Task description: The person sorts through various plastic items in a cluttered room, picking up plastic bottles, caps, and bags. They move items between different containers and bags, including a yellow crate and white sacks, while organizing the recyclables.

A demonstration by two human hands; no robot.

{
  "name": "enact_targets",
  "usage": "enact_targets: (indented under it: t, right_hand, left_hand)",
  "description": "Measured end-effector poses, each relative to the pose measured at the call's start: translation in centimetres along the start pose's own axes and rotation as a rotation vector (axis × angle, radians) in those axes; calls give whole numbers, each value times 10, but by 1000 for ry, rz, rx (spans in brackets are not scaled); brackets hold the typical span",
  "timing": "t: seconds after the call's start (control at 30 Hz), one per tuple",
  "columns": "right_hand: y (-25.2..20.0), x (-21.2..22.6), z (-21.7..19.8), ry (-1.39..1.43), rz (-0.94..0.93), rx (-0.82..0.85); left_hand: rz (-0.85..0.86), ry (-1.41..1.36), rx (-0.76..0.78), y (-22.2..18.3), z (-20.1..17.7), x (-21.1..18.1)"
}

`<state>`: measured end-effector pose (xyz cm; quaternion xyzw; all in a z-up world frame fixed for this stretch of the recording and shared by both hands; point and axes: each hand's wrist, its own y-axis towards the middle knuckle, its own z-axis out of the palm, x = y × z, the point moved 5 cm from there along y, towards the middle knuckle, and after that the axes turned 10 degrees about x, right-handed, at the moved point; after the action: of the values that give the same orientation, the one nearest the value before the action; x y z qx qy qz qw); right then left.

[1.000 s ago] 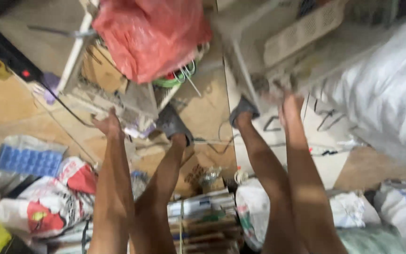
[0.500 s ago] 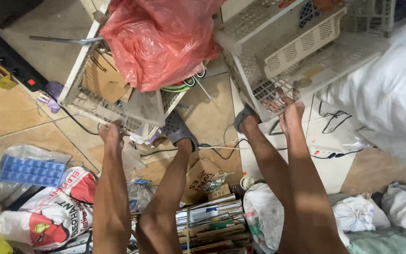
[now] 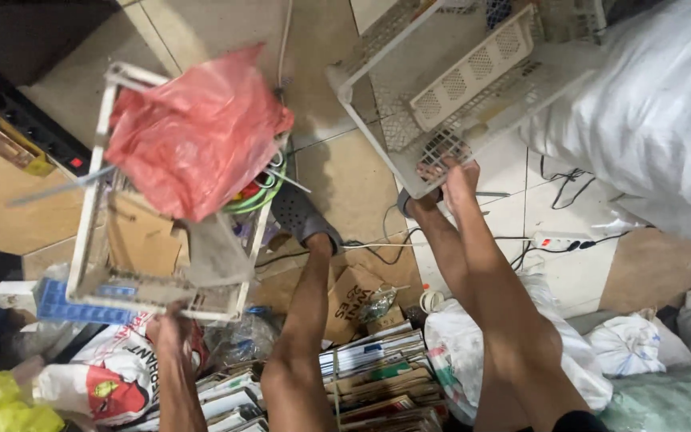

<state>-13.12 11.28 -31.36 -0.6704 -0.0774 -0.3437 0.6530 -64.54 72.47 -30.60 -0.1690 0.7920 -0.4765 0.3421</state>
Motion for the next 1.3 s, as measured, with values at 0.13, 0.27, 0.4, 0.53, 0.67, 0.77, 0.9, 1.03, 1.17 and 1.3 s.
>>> enact_targets:
  t: [0.13,0.27,0.4,0.53,0.67,0.77,0.9,1.03,1.17,1.3]
  right_hand:
    - [8,-30,-1,-79,-34,38]
    - [6,-68,40,-226,-95,68]
    - [44,-121,65,-237,-89,41]
    - [45,-136,86,-178,258,-128]
    - [50,-105,93,-18,91,-42]
    - [60,-95,83,25,93,65]
    - [73,-85,48,-287,34,207]
    - [65,-62,63,-81,-190,347]
    - [-14,-25,94,-425,375,237]
    - [-56,-7,110,-701,157,312]
  left_hand:
    - [-8,-171,-78,-76,-3,18]
    - [27,-302,-42,-145,15,-1]
    - [-35,-367,-104,-231,67,-72]
    - [93,-365,-12,-221,-13,9]
    - [152,-356,0,-253,39,-64]
    - [181,-362,33,-273,74,-97]
    - [195,-357,21,-278,53,-71]
    - [63,-391,-64,-288,93,-125]
    - [140,-445,53,-260,-16,21]
    - [-9,-437,-87,-328,101,-95]
